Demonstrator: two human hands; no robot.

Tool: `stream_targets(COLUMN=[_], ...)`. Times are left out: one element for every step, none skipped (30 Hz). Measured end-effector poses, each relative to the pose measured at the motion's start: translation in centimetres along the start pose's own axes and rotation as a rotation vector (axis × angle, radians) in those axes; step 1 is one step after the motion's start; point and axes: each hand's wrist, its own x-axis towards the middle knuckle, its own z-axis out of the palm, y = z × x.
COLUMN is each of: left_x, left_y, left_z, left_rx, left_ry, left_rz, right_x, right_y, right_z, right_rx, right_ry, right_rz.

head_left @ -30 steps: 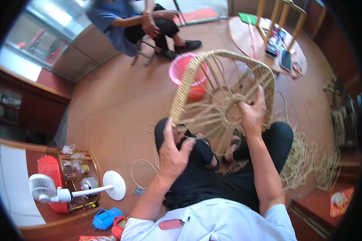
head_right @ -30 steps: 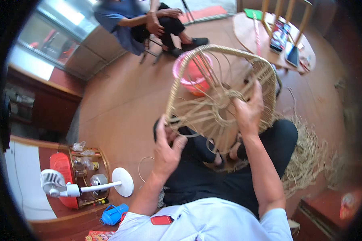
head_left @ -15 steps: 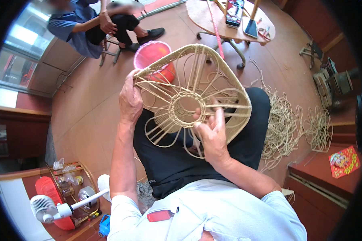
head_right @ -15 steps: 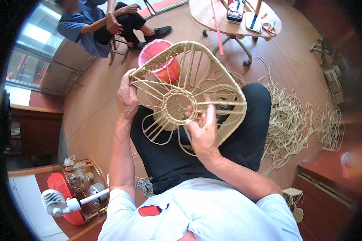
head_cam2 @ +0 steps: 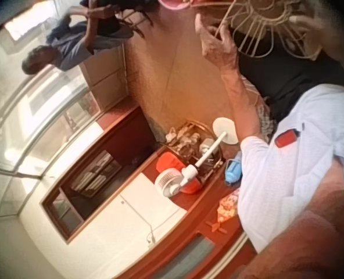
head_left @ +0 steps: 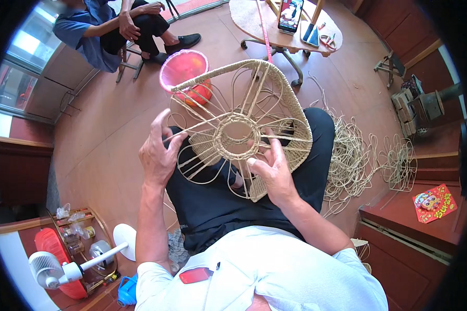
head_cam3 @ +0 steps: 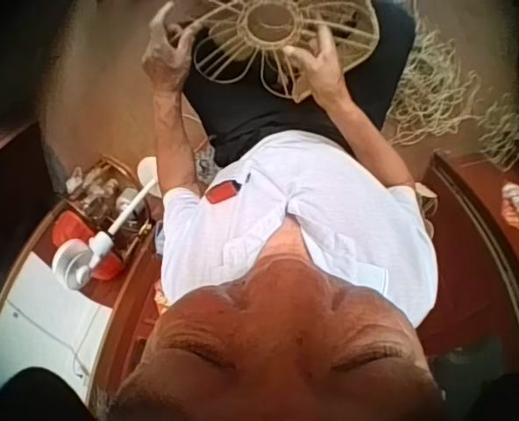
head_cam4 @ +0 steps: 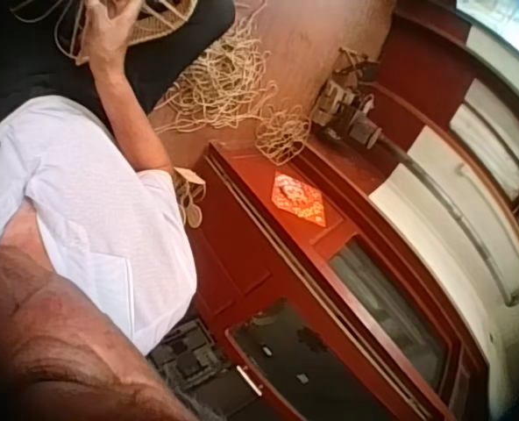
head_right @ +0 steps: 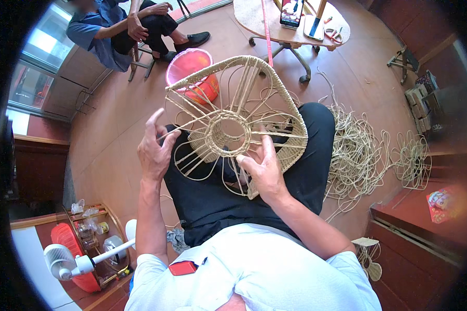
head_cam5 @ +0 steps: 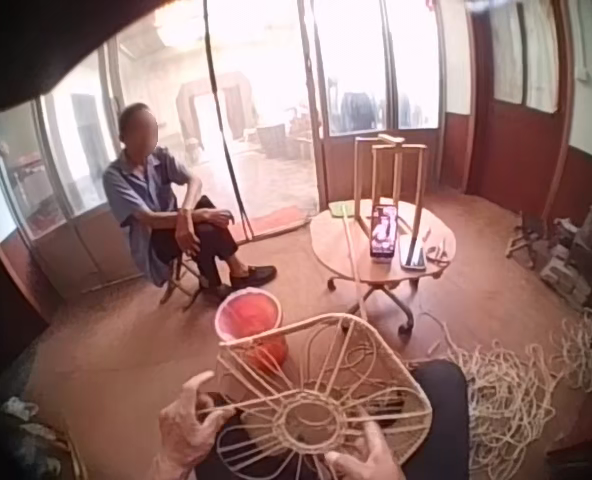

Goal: The recorder is weaving a basket or decorative object using flexible plant-based strips.

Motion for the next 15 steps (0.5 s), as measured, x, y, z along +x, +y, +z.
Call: stream_targets(left_x=[-0.8,-1.6,-2.4,-3.0,-3.7,-4.5,-5.0,-5.4,-5.7,-5.8,-5.7,-5.6,-5.5,-5.2,-4.8], left_y=[0.2,0.4,0.6,0.7,0.9,1.2,1.4,1.6,1.7,1.8,1.8,1.8,1.8,1.7,1.6], left_z=[-0.2,-0.4,-0.4,-0.2,0.0,0.2,0.4,0.5,0.7,0.7,0.7,0.6,0.4,0.2,0.0], left_rx=[-0.015,-0.014,-0.014,-0.122,-0.226,-0.287,-0.298,-0.320,-0.333,-0.333,-0.344,-0.350,-0.348,-0.343,-0.340], left_ry=[-0.020,-0.003,-0.001,-0.005,-0.016,-0.009,-0.040,-0.035,-0.047,-0.032,-0.024,-0.022,-0.008,-0.012,-0.015], left_rz=[-0.071,-0.100,-0.106,-0.109,-0.129,-0.167,-0.178,-0.175,-0.185,-0.183,-0.189,-0.205,-0.200,-0.202,-0.203], right_x=[-0.5,-0.9,-1.4,-1.8,-2.0,-2.2,-2.0,-1.4,-0.4,0.8,2.4,3.8,5.0,6.1,7.1], right_y=[-1.0,-2.0,-3.3,-4.6,-5.6,-6.3,-6.6,-6.8,-7.0,-7.0,-6.9,-6.7,-6.4,-6.0,-5.6], right_z=[-0.2,-0.4,-0.8,-1.4,-1.7,-1.7,-1.5,-1.2,-0.9,-0.5,-0.1,0.4,0.8,1.3,1.6], right_rx=[-0.036,-0.082,-0.085,-0.403,-0.731,-1.010,-1.121,-1.214,-1.298,-1.304,-1.304,-1.292,-1.288,-1.345,-1.403], right_ry=[-0.029,-0.020,-0.023,-0.069,-0.087,-0.071,0.010,0.031,0.050,0.048,0.021,-0.010,-0.019,-0.075,-0.132], right_rz=[0.050,0.058,0.062,0.076,0.118,-0.071,-0.169,-0.400,-0.609,-0.617,-0.826,-1.036,-1.040,-1.084,-1.130])
